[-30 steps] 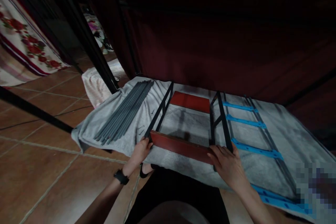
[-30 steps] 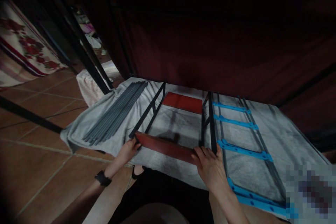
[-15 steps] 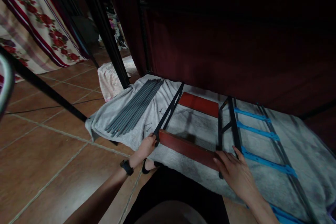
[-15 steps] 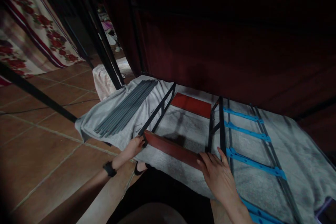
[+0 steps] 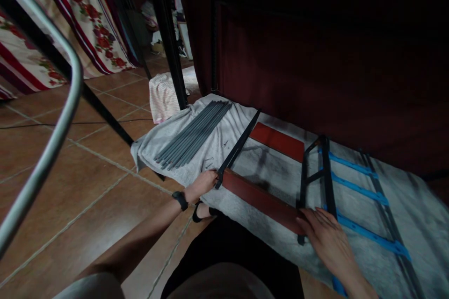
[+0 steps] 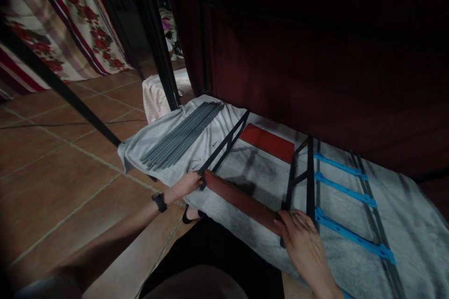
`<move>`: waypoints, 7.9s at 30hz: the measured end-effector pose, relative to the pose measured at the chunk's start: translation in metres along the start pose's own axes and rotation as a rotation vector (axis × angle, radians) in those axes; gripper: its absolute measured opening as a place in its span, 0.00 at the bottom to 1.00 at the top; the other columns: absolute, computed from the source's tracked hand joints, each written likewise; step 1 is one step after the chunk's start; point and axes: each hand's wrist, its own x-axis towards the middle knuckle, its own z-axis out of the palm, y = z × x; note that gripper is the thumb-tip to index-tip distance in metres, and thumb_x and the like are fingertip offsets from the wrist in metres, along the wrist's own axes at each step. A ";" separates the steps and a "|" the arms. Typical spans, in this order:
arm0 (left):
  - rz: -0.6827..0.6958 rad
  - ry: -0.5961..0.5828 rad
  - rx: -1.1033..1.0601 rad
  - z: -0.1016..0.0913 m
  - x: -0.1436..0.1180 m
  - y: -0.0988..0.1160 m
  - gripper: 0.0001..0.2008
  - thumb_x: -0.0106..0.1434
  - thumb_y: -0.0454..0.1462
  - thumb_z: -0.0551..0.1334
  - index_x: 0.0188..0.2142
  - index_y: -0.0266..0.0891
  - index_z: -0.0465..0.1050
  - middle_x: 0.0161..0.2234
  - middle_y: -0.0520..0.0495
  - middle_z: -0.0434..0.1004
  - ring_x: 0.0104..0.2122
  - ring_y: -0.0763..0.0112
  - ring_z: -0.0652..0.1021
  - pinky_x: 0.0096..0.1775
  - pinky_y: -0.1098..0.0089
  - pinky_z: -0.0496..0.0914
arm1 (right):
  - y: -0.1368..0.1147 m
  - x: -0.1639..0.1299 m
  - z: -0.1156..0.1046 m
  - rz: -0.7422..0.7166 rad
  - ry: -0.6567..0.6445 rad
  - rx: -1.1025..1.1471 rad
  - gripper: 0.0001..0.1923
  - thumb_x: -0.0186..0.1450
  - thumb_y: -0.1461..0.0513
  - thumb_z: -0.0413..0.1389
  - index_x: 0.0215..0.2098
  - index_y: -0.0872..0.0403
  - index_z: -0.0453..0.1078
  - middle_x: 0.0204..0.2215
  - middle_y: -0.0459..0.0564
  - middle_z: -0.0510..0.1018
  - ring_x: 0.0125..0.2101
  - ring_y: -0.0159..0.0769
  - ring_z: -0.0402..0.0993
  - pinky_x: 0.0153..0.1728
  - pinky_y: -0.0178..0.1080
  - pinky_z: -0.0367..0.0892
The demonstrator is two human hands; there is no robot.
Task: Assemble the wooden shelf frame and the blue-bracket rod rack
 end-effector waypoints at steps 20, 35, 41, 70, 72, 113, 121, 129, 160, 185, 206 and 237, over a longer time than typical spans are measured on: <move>0.120 -0.069 0.076 -0.002 0.005 -0.002 0.10 0.62 0.27 0.57 0.33 0.35 0.78 0.31 0.42 0.81 0.34 0.66 0.80 0.34 0.72 0.69 | 0.016 -0.004 0.004 0.067 -0.031 0.089 0.16 0.74 0.52 0.45 0.45 0.48 0.72 0.40 0.48 0.82 0.42 0.41 0.78 0.46 0.44 0.70; 0.123 0.034 0.154 0.007 0.003 0.005 0.10 0.63 0.27 0.57 0.31 0.35 0.76 0.30 0.42 0.80 0.34 0.65 0.80 0.38 0.70 0.70 | 0.024 -0.010 0.007 0.125 -0.027 0.111 0.17 0.74 0.50 0.45 0.45 0.48 0.71 0.40 0.47 0.81 0.42 0.43 0.77 0.46 0.45 0.70; 0.133 -0.049 0.024 0.002 0.006 0.001 0.08 0.59 0.26 0.60 0.32 0.35 0.77 0.31 0.46 0.81 0.33 0.68 0.79 0.36 0.73 0.70 | 0.024 -0.010 0.009 0.120 -0.028 0.145 0.18 0.74 0.50 0.44 0.45 0.49 0.72 0.40 0.49 0.81 0.42 0.43 0.77 0.46 0.46 0.70; 0.166 -0.063 0.049 0.000 0.001 0.001 0.10 0.63 0.27 0.57 0.30 0.36 0.76 0.29 0.46 0.79 0.32 0.68 0.79 0.35 0.73 0.69 | 0.021 -0.009 0.005 0.149 -0.025 0.164 0.18 0.73 0.49 0.46 0.45 0.49 0.72 0.41 0.49 0.81 0.44 0.43 0.77 0.47 0.46 0.72; 0.155 -0.046 0.070 0.000 0.001 0.002 0.11 0.62 0.27 0.56 0.29 0.36 0.76 0.29 0.45 0.79 0.32 0.68 0.79 0.36 0.72 0.69 | 0.021 -0.009 0.004 0.156 -0.031 0.165 0.18 0.73 0.49 0.46 0.45 0.49 0.72 0.42 0.49 0.81 0.44 0.43 0.77 0.47 0.46 0.72; 0.221 0.015 0.081 0.001 -0.010 0.004 0.12 0.66 0.27 0.51 0.38 0.36 0.73 0.37 0.43 0.78 0.35 0.67 0.78 0.39 0.70 0.70 | 0.024 -0.010 0.004 0.184 -0.023 0.214 0.19 0.72 0.48 0.48 0.45 0.49 0.74 0.41 0.50 0.81 0.42 0.43 0.78 0.44 0.46 0.72; 0.159 0.013 -0.140 0.006 0.007 -0.005 0.06 0.63 0.29 0.56 0.32 0.38 0.69 0.28 0.49 0.75 0.30 0.70 0.75 0.33 0.72 0.67 | 0.027 -0.005 -0.003 0.210 -0.013 0.235 0.20 0.71 0.47 0.48 0.45 0.49 0.75 0.43 0.51 0.82 0.45 0.46 0.78 0.46 0.47 0.72; 0.052 -0.068 -0.716 0.012 0.005 -0.009 0.01 0.59 0.31 0.61 0.32 0.36 0.72 0.29 0.48 0.76 0.28 0.71 0.75 0.33 0.71 0.69 | 0.031 -0.006 -0.005 0.240 -0.042 0.270 0.21 0.71 0.46 0.48 0.46 0.49 0.75 0.44 0.51 0.82 0.46 0.47 0.77 0.48 0.48 0.72; -0.448 0.260 -1.327 0.028 -0.002 0.021 0.07 0.44 0.31 0.69 0.17 0.35 0.71 0.18 0.52 0.70 0.20 0.78 0.68 0.26 0.74 0.61 | 0.031 -0.009 0.001 0.202 -0.005 0.254 0.20 0.71 0.47 0.49 0.46 0.49 0.75 0.43 0.51 0.82 0.45 0.46 0.78 0.46 0.47 0.73; -0.426 0.165 -1.305 0.025 0.002 0.018 0.06 0.43 0.30 0.69 0.20 0.35 0.72 0.16 0.52 0.71 0.18 0.77 0.67 0.23 0.74 0.60 | 0.029 -0.009 -0.002 0.208 0.021 0.262 0.19 0.71 0.47 0.50 0.44 0.48 0.77 0.42 0.51 0.82 0.43 0.46 0.79 0.43 0.46 0.74; -0.430 0.173 -1.307 0.024 -0.002 0.018 0.05 0.47 0.34 0.68 0.25 0.36 0.75 0.23 0.49 0.76 0.23 0.73 0.74 0.28 0.73 0.66 | 0.029 -0.011 0.000 0.211 0.031 0.277 0.18 0.70 0.47 0.51 0.44 0.47 0.77 0.41 0.50 0.82 0.43 0.45 0.79 0.42 0.45 0.74; -0.346 0.246 -1.322 0.028 0.004 0.022 0.06 0.38 0.27 0.65 0.19 0.35 0.73 0.18 0.52 0.73 0.20 0.76 0.69 0.26 0.74 0.62 | 0.029 -0.013 0.003 0.201 0.009 0.279 0.18 0.71 0.48 0.50 0.45 0.48 0.75 0.42 0.50 0.82 0.43 0.44 0.78 0.43 0.46 0.73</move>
